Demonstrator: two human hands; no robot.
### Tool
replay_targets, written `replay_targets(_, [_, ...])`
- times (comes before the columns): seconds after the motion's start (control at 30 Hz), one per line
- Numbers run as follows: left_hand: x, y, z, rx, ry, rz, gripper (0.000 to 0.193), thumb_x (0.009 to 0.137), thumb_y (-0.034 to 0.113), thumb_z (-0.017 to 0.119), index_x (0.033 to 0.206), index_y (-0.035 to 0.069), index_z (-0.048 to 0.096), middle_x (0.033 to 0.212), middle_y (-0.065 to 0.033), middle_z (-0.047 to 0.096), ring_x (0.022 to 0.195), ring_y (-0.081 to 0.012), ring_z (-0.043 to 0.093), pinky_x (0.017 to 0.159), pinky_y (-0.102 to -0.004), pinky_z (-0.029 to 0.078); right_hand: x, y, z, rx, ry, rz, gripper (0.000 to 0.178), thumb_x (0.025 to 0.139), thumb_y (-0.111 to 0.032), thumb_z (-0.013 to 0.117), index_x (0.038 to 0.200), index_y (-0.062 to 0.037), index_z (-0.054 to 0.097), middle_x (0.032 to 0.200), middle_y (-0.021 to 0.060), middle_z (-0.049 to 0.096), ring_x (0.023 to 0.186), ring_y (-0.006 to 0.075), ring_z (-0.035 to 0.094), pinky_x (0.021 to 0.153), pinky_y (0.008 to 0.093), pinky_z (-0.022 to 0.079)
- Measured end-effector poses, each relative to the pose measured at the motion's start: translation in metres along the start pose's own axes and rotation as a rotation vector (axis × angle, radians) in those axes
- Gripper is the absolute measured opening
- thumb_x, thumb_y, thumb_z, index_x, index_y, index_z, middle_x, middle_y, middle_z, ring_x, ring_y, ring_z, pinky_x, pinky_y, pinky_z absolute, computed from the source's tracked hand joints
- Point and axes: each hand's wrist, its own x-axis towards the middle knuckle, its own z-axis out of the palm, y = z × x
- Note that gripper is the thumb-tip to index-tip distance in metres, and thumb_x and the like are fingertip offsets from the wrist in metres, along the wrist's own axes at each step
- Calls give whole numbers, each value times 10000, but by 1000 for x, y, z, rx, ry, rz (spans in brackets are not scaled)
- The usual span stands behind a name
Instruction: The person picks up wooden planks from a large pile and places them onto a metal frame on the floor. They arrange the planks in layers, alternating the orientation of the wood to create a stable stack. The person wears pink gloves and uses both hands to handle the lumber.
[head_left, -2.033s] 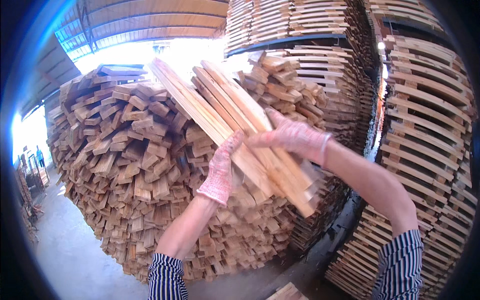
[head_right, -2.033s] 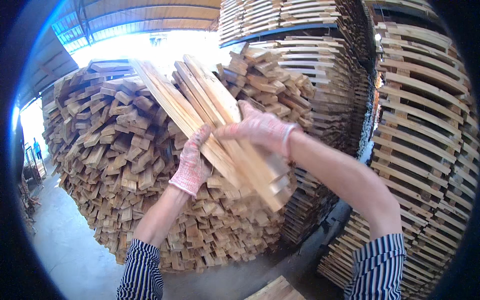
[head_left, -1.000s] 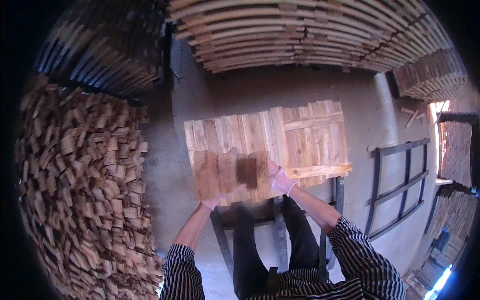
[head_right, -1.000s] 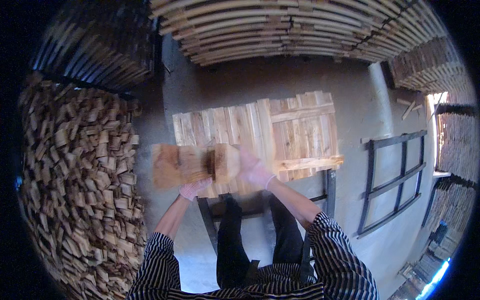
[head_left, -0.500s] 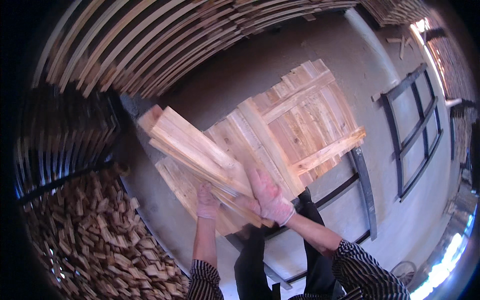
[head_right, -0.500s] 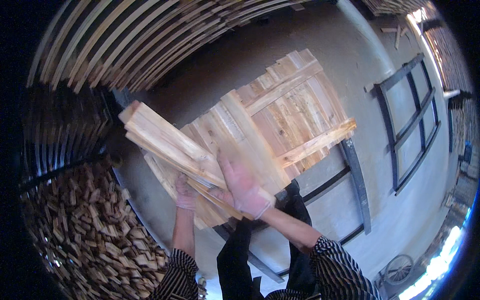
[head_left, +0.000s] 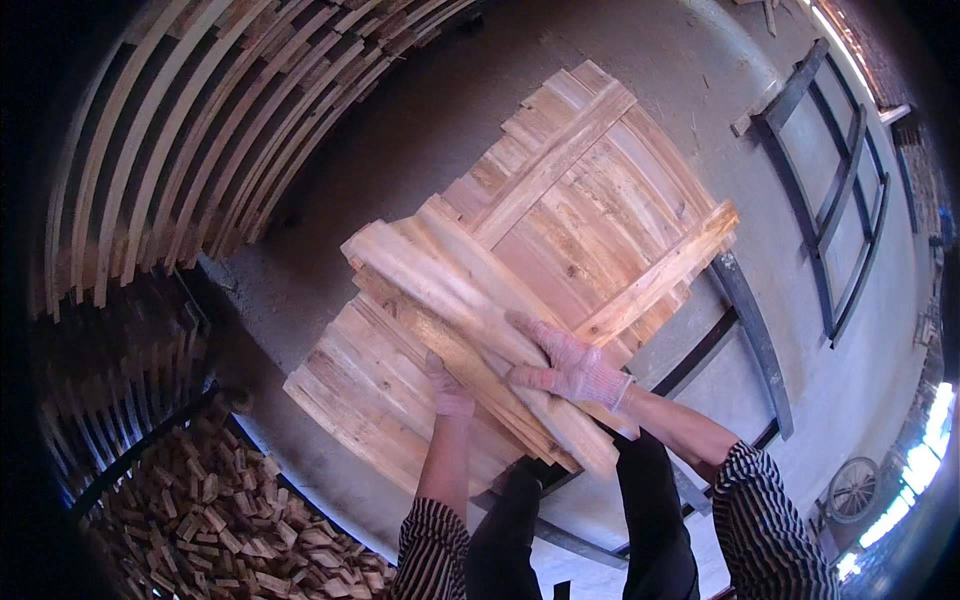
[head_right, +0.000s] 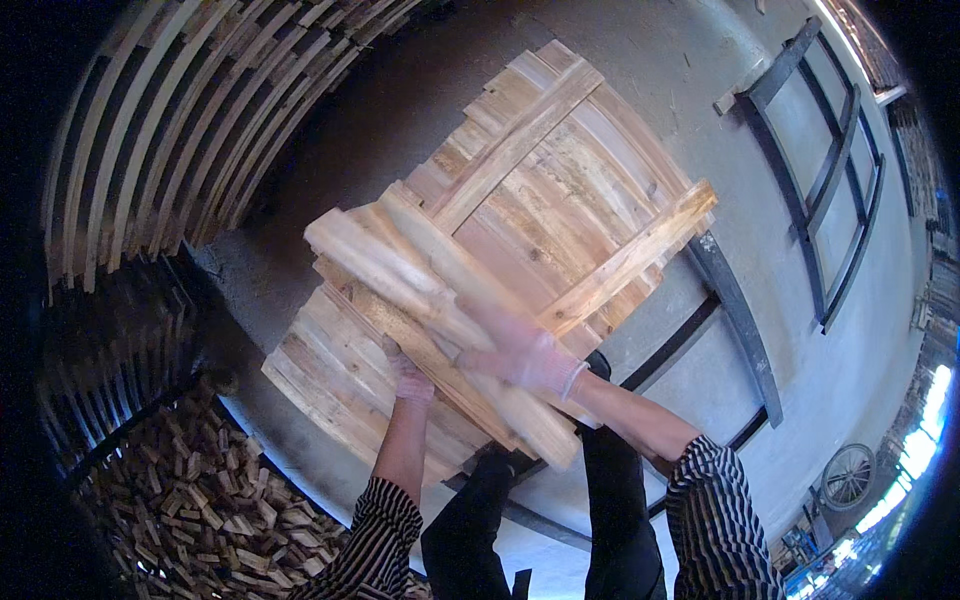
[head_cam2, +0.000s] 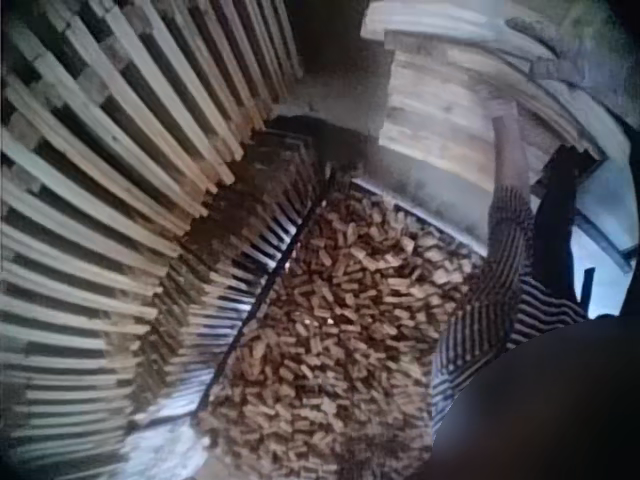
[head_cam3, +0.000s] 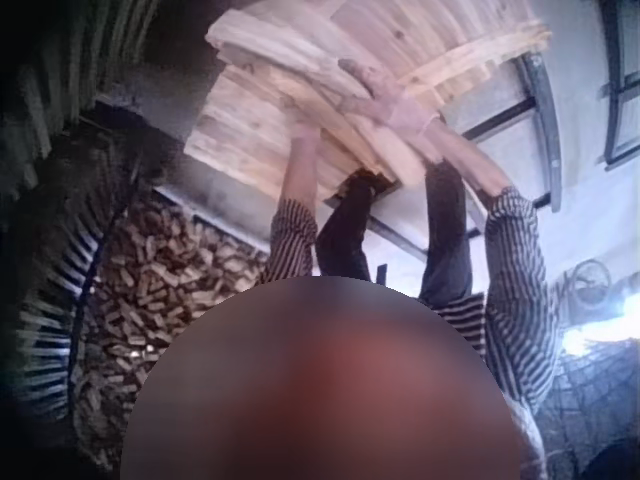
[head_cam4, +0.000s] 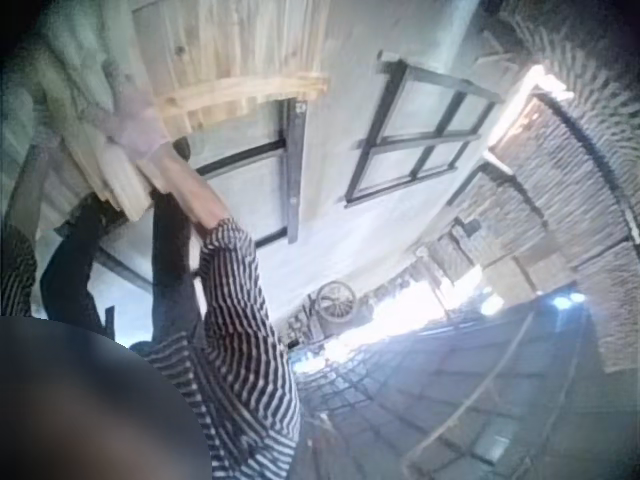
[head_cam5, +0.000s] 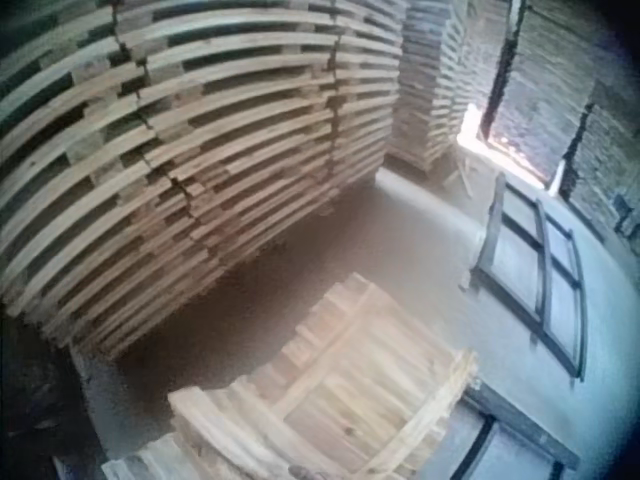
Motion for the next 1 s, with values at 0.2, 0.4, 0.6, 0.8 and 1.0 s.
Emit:
replay_targets(0.2, [13,-4,-1,147,107,-10,798,854,574,746,1480,154,485,1428,-94,575,1263,-335,585,1081,-531,518,29,53,-51,-327,292,-27,778,927,-485,713,1564,-127,444,1390,262,569,1284,392,589,1049,443,514])
replay_targets(0.4, [22,-12,56,399,167,23,694,937,528,648,1477,124,485,1439,-106,568,1303,-330,555,1109,-523,485,48,101,-51,-728,251,-65,698,953,-498,672,1549,-191,475,1479,260,517,1335,434,533,1102,505,448])
replay_targets(0.6, [43,-51,54,-12,-3,-206,490,1072,357,495,1456,53,510,1438,-134,576,1333,-288,544,1138,-481,473,13,17,-7,-194,400,179,802,950,-458,693,1612,-134,378,1531,250,471,1449,410,428,1204,476,358])
replay_targets(0.8, [76,-57,32,36,-261,-114,549,1030,396,565,1463,62,515,1463,-149,574,1357,-319,539,1142,-515,466,43,33,-93,-366,396,81,853,889,-447,741,1588,-105,390,1436,282,516,1297,425,566,1094,481,487])
replay_targets(1.0, [72,-53,110,177,-94,-222,715,936,524,668,1479,85,513,1475,-129,568,1361,-348,531,1131,-524,477,68,103,-130,-733,376,-79,770,924,-419,708,1579,-144,412,1491,277,478,1359,439,510,1121,488,452])
